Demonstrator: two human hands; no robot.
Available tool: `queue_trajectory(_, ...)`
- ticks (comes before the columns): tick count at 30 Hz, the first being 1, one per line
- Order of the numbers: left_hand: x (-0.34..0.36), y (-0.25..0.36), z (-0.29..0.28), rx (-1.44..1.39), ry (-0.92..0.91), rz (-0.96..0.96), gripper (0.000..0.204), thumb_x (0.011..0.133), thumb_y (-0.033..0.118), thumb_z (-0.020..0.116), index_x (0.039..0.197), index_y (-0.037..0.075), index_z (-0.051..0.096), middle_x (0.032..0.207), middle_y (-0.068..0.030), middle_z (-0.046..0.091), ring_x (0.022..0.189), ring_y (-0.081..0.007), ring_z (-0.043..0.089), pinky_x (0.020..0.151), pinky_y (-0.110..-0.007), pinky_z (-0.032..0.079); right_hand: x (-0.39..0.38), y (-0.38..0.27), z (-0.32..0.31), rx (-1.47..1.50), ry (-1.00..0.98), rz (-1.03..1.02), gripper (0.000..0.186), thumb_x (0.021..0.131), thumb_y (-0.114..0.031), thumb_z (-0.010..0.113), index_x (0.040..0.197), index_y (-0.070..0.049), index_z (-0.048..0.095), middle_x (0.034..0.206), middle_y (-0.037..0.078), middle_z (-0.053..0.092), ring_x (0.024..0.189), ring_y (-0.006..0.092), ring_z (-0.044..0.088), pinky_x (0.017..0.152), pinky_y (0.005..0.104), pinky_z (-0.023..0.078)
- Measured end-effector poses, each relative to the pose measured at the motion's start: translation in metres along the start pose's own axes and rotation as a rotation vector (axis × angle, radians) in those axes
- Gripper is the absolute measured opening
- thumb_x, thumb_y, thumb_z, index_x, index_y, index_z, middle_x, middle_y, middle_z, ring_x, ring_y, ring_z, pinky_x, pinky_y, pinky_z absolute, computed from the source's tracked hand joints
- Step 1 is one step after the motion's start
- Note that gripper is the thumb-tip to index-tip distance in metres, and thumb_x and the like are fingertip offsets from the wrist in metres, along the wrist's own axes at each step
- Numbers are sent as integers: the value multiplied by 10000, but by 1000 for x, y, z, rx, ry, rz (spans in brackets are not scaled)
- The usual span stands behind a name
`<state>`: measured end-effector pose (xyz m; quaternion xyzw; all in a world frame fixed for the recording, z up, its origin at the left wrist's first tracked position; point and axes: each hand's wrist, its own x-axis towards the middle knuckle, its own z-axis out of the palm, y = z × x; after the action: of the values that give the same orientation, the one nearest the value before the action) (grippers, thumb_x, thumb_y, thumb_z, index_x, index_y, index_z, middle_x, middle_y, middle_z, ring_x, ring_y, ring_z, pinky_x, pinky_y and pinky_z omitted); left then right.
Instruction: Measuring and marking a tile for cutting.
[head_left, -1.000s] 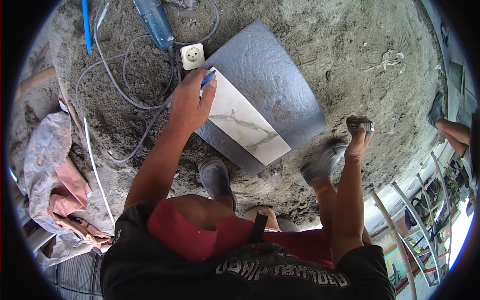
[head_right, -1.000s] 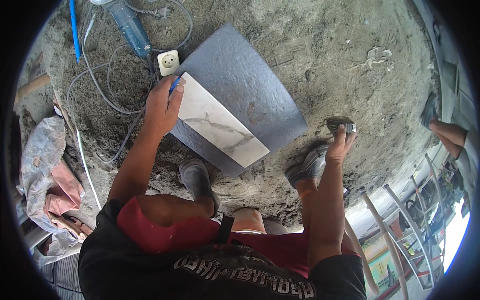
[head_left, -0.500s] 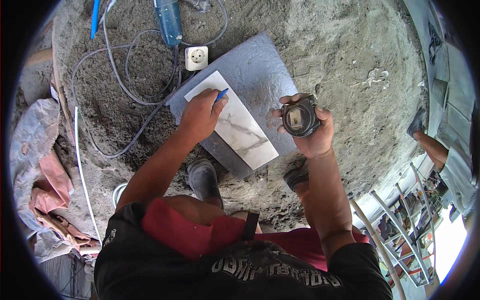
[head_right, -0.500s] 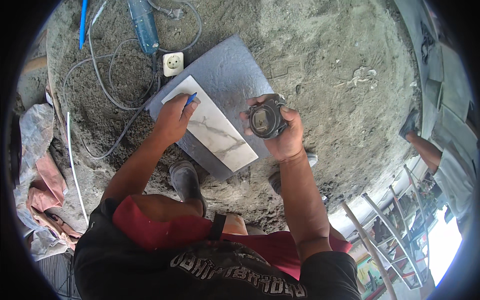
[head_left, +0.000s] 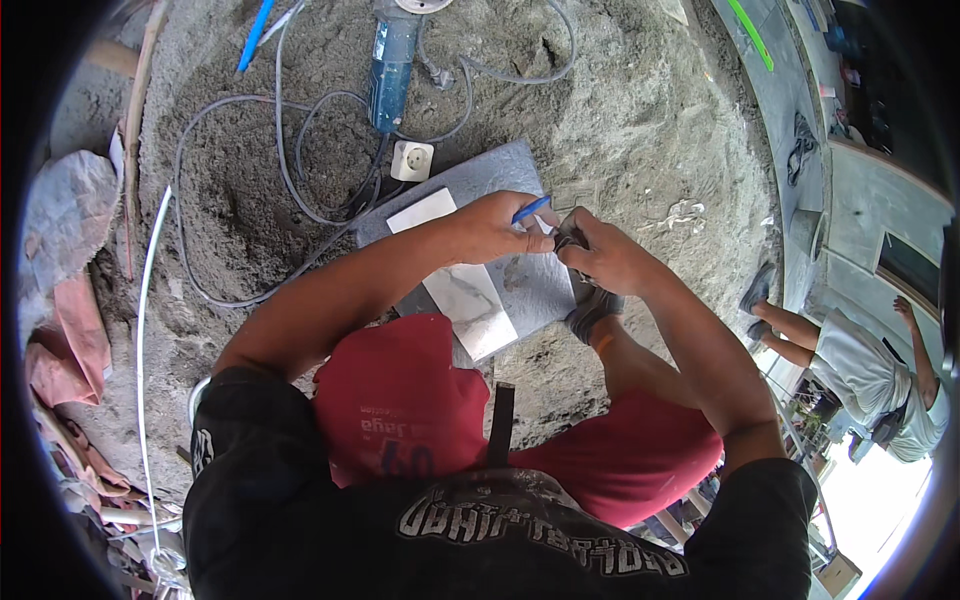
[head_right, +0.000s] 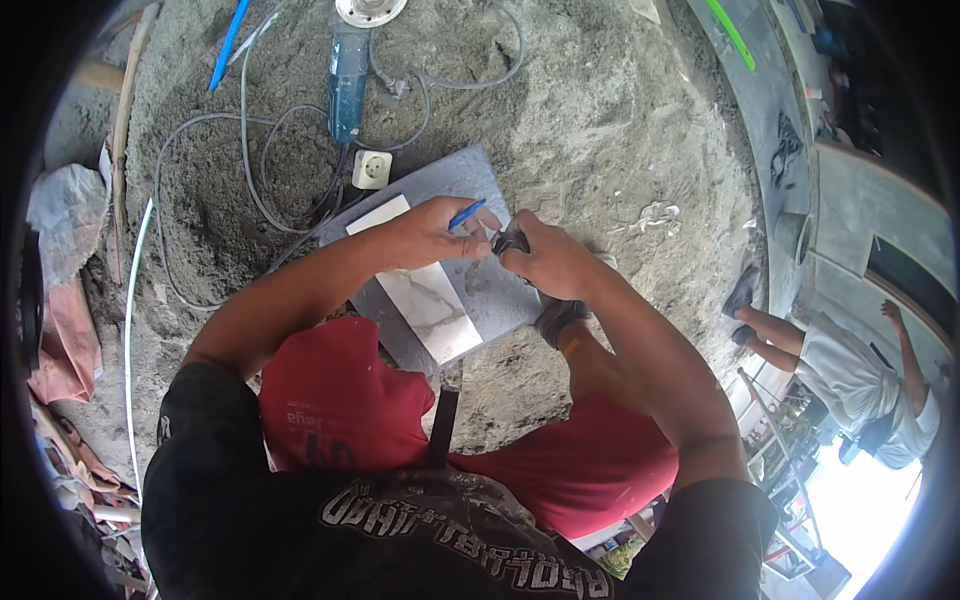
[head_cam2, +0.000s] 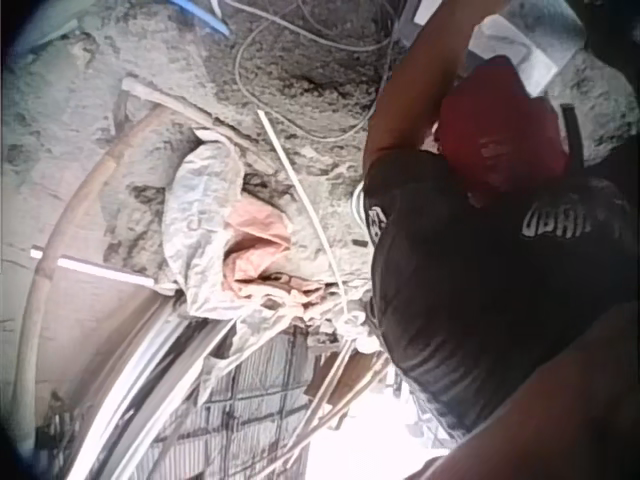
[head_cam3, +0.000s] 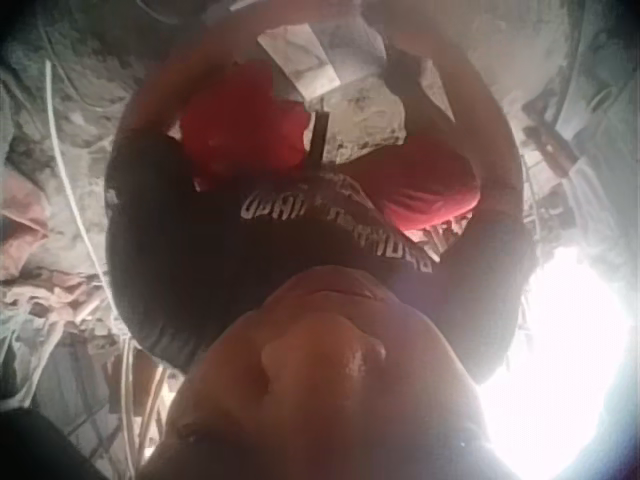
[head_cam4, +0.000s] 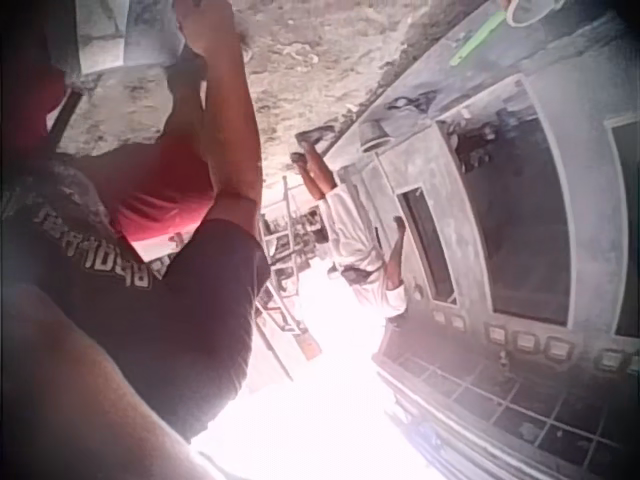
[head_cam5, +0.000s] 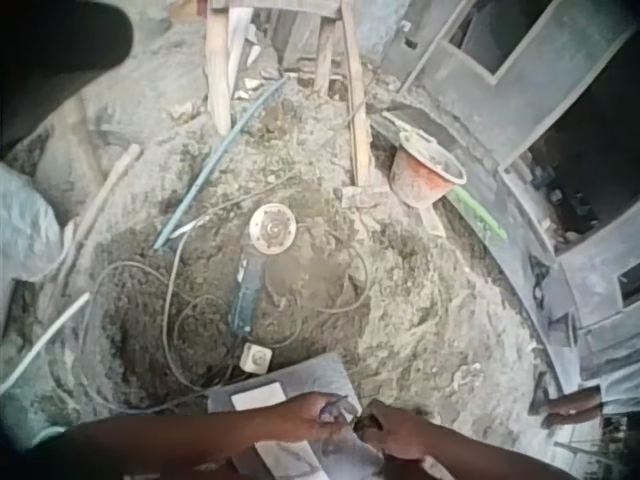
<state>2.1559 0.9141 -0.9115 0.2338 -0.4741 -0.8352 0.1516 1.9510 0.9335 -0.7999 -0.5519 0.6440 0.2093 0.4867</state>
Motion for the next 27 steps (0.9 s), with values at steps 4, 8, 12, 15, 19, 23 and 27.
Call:
queue_trajectory(4,3,-3,-7,136,194,-112,388,878,273,762,1168,35,662,877,-42,618,819,-139,569,756,-312,474,34,1,-8,-7,-65,-133,525,847,-348,613,1160,46,465,982,301,646,952,452,635,825,481,477)
queue_trajectory(8,9,-7,3,29,327,-223,243,893,232,747,1004,35,658,839,-17,586,781,-113,536,689,-307,441,53,9,-22,-97,-111,-285,437,854,-279,619,1157,-11,454,882,237,622,823,378,619,753,468,461)
queue_trajectory(12,17,-7,9,-146,417,-277,223,908,232,731,987,54,622,791,13,555,690,-77,501,592,-270,402,79,32,-54,-169,-221,-400,452,858,-267,598,1222,-40,456,852,220,614,792,363,613,727,468,456)
queue_trajectory(15,15,-12,5,-317,584,-308,201,962,247,662,1050,88,577,742,59,492,538,-21,364,454,-219,269,106,55,-82,-241,-338,-311,409,899,-242,541,1273,-93,469,808,178,580,695,304,568,681,446,446)
queue_trajectory(19,12,-31,9,-278,815,-228,219,980,273,635,1077,102,539,691,74,428,494,-14,321,434,-203,235,142,69,-98,-413,-309,-411,396,918,-242,535,1283,-98,478,918,152,591,755,239,564,697,401,444)
queue_trajectory(23,9,-47,19,-190,1079,-299,211,1008,250,583,1100,61,561,735,45,467,583,-32,376,507,-214,319,173,62,-108,-456,-465,-242,370,919,-288,534,1246,-117,536,900,104,570,765,210,544,695,392,433)
queue_trajectory(27,26,-62,31,-66,1180,-346,255,1000,232,581,1138,20,602,785,2,532,711,-88,451,669,-263,406,185,57,-109,-524,-576,-330,323,917,-302,531,1179,-117,568,854,81,560,750,192,531,663,371,414)
